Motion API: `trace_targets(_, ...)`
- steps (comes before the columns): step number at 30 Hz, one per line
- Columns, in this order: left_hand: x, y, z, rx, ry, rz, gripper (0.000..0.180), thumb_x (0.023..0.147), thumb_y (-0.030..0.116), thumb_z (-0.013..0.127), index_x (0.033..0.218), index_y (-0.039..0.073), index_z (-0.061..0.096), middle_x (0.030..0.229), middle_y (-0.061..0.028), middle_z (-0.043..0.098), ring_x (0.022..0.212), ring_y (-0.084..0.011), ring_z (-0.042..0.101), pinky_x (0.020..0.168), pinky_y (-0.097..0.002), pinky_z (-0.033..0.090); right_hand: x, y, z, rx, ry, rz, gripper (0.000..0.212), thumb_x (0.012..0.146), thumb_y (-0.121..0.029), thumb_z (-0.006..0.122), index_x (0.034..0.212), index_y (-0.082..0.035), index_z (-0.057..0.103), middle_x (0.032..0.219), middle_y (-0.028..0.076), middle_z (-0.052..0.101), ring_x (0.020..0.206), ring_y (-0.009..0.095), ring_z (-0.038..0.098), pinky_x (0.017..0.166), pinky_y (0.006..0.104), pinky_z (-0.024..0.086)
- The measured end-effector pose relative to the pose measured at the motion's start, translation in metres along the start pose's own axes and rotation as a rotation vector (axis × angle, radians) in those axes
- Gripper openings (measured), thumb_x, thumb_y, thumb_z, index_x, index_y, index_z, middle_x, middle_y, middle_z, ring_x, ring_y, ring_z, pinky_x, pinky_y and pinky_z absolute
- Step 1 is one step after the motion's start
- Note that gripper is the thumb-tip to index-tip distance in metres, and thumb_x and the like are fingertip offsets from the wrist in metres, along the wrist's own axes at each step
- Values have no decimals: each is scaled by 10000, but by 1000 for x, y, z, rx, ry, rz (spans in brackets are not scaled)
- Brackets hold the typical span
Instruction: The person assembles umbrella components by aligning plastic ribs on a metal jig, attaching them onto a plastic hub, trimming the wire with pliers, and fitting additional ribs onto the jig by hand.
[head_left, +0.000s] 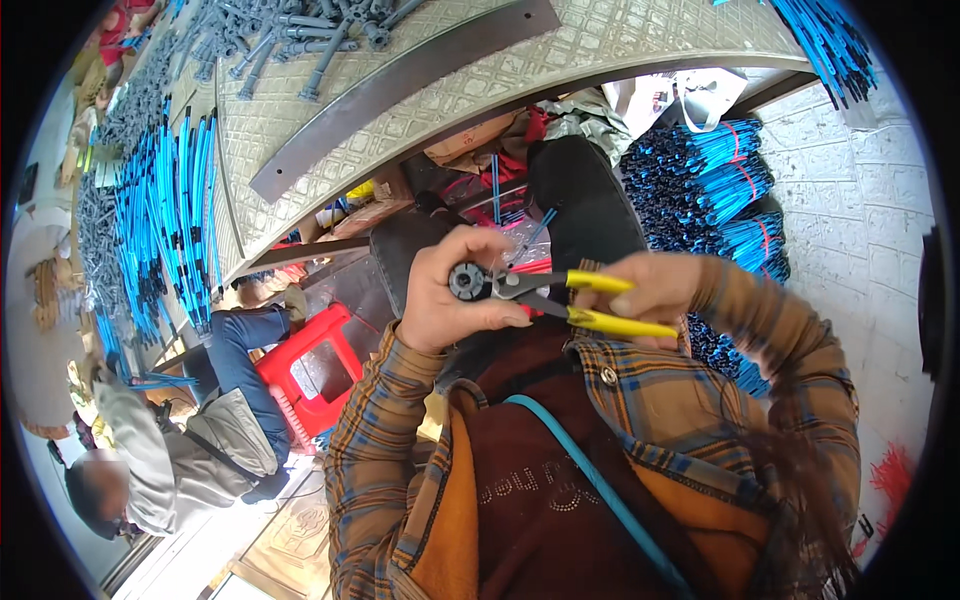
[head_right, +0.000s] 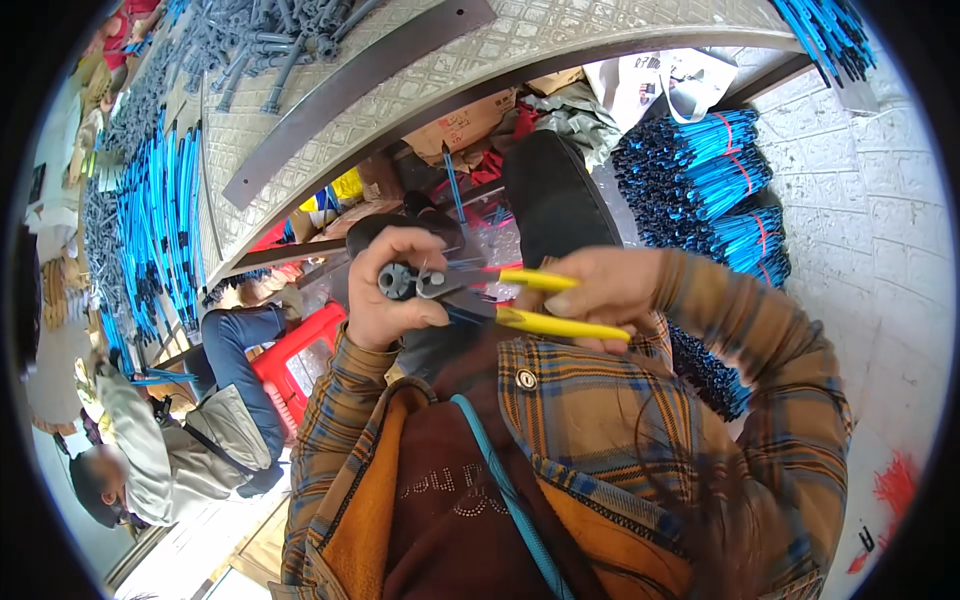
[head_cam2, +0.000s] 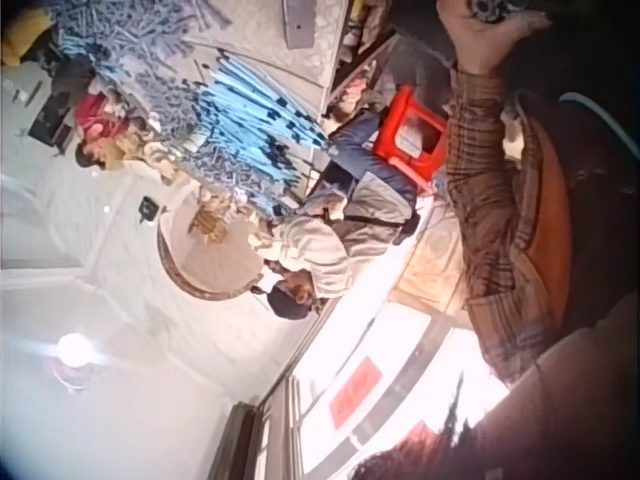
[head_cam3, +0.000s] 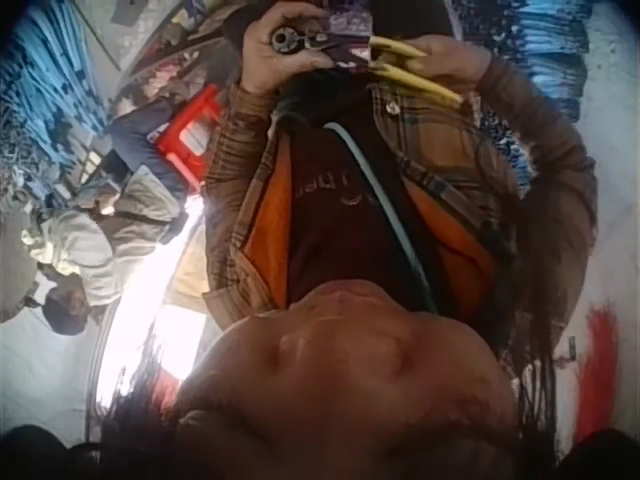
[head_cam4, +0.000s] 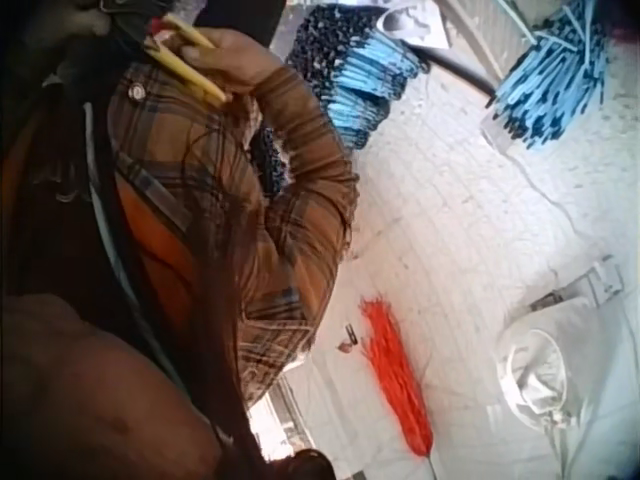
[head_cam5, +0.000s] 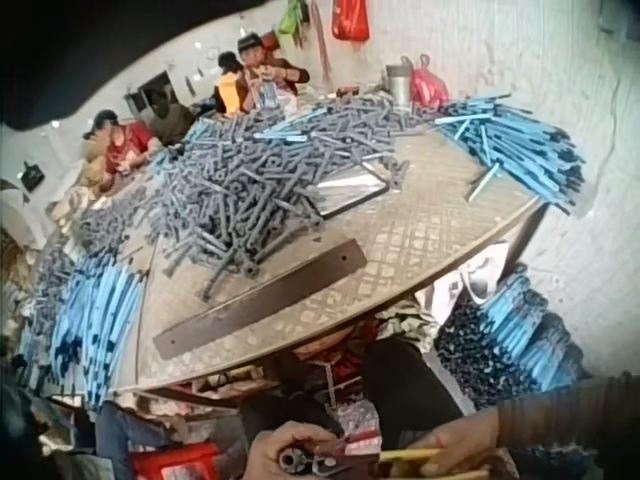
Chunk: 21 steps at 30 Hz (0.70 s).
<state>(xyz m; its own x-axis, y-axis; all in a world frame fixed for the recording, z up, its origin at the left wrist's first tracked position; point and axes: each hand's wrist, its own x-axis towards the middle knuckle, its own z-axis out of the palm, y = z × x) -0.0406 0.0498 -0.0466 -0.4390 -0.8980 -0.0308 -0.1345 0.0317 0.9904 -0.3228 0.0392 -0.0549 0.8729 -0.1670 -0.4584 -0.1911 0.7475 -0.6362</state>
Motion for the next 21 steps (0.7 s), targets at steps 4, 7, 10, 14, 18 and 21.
trace_targets(4,-6,-3,3,1,24,17,429,534,190,832,843,27,585,785,-14,577,708,-81,521,649,-220,420,-2,-1,16,-21,-77,-5,543,811,-121,585,1281,-17,333,903,141,583,616,188,617,515,281,501)
trace_targets(7,-4,-3,3,-65,115,18,436,528,175,842,852,27,591,774,-6,574,694,-70,510,636,-210,416,-10,-35,25,-926,167,-194,478,831,-97,558,1258,-13,359,903,130,574,602,183,612,502,284,493)
trace_targets(10,-4,-4,2,-127,191,9,451,524,178,845,865,21,596,770,-4,576,687,-74,514,633,-211,418,-4,-25,16,-405,34,-70,491,826,-144,577,1241,9,363,803,133,566,553,170,589,465,276,474)
trace_targets(14,-6,-2,1,-53,48,-55,470,534,205,822,899,11,598,832,-40,588,743,-106,547,698,-229,432,9,7,0,294,-138,96,524,819,-208,604,1219,38,369,669,137,554,488,153,557,416,266,448)
trace_targets(18,0,0,4,36,-116,46,445,553,173,811,909,13,597,835,-32,580,755,-94,543,691,-221,428,25,98,-23,579,-143,-39,506,825,-208,599,1216,24,376,701,141,555,493,164,558,427,272,452)
trace_targets(21,-2,0,2,78,-93,83,432,562,165,812,904,17,596,818,-19,580,741,-86,545,669,-209,424,7,20,-8,207,-126,112,566,761,-228,669,1205,-1,401,836,119,562,746,140,572,576,277,470)
